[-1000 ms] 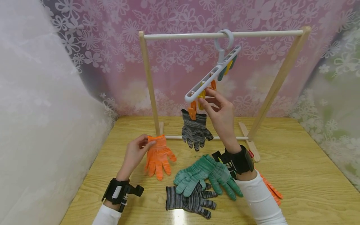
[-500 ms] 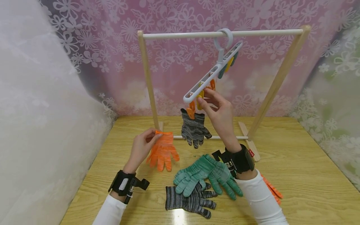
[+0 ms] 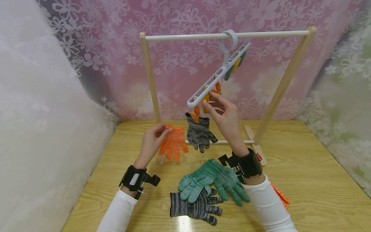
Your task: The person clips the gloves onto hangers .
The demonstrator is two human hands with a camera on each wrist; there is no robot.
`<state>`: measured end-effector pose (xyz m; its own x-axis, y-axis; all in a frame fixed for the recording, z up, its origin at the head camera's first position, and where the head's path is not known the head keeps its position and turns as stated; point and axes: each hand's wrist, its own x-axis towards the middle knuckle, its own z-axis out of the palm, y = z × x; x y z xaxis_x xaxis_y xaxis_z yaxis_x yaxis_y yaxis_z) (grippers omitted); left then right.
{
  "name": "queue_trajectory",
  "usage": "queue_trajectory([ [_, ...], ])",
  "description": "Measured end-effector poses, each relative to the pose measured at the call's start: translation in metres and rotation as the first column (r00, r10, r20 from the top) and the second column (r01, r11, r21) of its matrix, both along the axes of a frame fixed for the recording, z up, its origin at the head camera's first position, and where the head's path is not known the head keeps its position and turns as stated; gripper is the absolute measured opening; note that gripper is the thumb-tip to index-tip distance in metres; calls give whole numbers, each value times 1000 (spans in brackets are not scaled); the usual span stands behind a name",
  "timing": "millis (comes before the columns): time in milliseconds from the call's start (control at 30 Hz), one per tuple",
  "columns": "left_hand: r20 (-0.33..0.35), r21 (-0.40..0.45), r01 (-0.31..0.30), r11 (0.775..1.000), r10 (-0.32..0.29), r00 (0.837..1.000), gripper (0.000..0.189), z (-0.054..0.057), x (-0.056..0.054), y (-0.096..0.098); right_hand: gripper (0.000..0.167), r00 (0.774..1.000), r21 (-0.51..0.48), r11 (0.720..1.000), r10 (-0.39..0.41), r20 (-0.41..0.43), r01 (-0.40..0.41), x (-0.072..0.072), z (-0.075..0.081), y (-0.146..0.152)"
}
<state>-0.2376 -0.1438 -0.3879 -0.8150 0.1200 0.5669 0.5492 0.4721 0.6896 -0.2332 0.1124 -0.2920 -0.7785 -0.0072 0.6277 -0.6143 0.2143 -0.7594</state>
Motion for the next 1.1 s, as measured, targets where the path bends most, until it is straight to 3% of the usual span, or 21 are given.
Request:
queue_trajectory([
  [467, -26, 49, 26, 998, -24, 999, 20, 13, -21, 22, 42, 999, 59, 998, -31, 25, 29, 0, 3, 2],
  [767, -51, 72, 102, 992, -98, 994, 22, 28, -37, 41, 41, 1000, 9, 1000, -18, 15, 18, 1, 2, 1],
  [1100, -2, 140, 169, 976, -171, 985, 22, 42, -44, 56, 40, 999, -39, 999, -24, -26, 23, -1, -1, -1],
])
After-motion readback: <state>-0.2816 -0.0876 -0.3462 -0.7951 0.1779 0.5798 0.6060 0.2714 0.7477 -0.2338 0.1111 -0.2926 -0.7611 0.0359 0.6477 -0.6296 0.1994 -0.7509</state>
